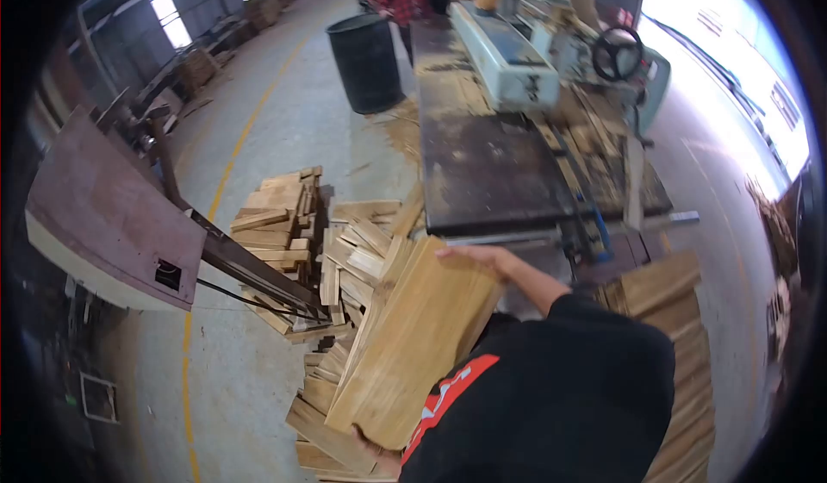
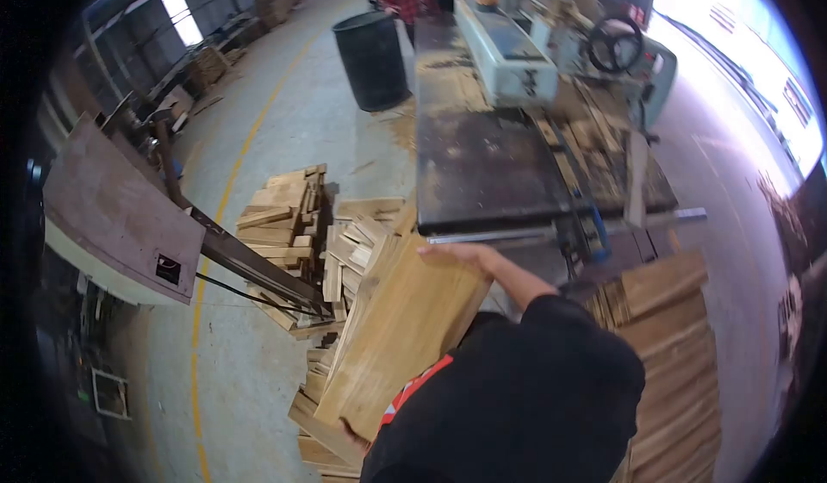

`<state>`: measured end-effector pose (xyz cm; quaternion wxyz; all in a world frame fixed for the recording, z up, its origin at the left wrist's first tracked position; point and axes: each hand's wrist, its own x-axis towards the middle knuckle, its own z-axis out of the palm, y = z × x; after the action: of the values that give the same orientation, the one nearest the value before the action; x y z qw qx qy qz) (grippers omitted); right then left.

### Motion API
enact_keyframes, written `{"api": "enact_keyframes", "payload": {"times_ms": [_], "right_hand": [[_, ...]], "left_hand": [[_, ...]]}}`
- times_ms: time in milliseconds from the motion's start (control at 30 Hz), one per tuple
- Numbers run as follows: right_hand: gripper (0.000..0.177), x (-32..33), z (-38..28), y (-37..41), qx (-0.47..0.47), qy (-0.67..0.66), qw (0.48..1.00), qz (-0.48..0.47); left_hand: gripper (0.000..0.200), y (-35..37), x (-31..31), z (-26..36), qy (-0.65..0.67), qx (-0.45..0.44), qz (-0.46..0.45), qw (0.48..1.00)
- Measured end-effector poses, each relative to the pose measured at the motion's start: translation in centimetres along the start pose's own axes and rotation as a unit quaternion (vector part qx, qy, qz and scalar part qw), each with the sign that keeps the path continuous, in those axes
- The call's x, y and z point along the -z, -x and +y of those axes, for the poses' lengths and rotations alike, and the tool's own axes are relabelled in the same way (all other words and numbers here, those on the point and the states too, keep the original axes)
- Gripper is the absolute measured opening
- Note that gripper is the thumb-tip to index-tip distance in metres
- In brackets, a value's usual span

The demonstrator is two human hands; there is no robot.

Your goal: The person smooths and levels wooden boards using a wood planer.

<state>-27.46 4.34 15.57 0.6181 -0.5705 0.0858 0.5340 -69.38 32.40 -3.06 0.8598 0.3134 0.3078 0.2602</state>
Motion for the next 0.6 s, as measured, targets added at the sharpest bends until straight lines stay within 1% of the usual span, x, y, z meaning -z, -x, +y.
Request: {"api": "enact_keyframes", "payload": {"times_ms": [33,100,133,200,233,267,300,367,467,567,600], "right_hand": [[0.072,0.4,0.5,1.2,0.008,0.003,1.0,0.001],[0.073,3.4,2.8,0.5,0.071,-0.007,0.997,0.01],[0.074,4.0,3.2,1.3,0.07,-0.009,0.997,0.014],[0.075,4.9,4.5,3.5,0.086,-0.026,0.995,0.031],[0.076,5.2,5.0,4.8,0.09,-0.031,0.994,0.047],[0.07,5.7,5.3,6.1,0.094,-0.033,0.993,0.065],[0.071,6.0,6.0,7.0,0.132,-0.035,0.988,0.069],[0.074,6.9,6.4,8.2,0.209,-0.03,0.975,0.072],[0.066,10.1,6.6,10.6,0.265,-0.006,0.959,0.105],[0.063,12.7,7.6,14.2,0.32,-0.031,0.929,0.186],[0.064,13.3,7.9,16.4,0.342,-0.054,0.919,0.189]], "left_hand": [[0.068,0.1,-0.7,0.2,-0.024,0.008,-0.003,1.0],[0.065,-0.4,-1.6,-0.1,-0.029,0.019,0.017,0.999],[0.064,-0.5,-1.3,-0.2,-0.035,0.024,0.028,0.999],[0.063,-2.2,0.2,-1.9,-0.064,0.001,-0.011,0.998],[0.064,-2.5,-0.2,-2.1,-0.061,0.012,-0.021,0.998],[0.065,-2.6,-0.8,-2.2,-0.059,0.024,-0.032,0.997],[0.066,-2.7,-1.6,-2.2,-0.058,0.035,-0.043,0.997],[0.07,-3.8,-3.7,-2.2,-0.078,0.045,-0.027,0.996],[0.075,-7.0,-6.2,-2.2,-0.091,0.028,-0.133,0.987],[0.093,-10.8,-11.1,-1.1,-0.141,0.019,-0.156,0.977],[0.087,-11.2,-14.1,-0.1,-0.15,0.026,-0.209,0.966]]}}
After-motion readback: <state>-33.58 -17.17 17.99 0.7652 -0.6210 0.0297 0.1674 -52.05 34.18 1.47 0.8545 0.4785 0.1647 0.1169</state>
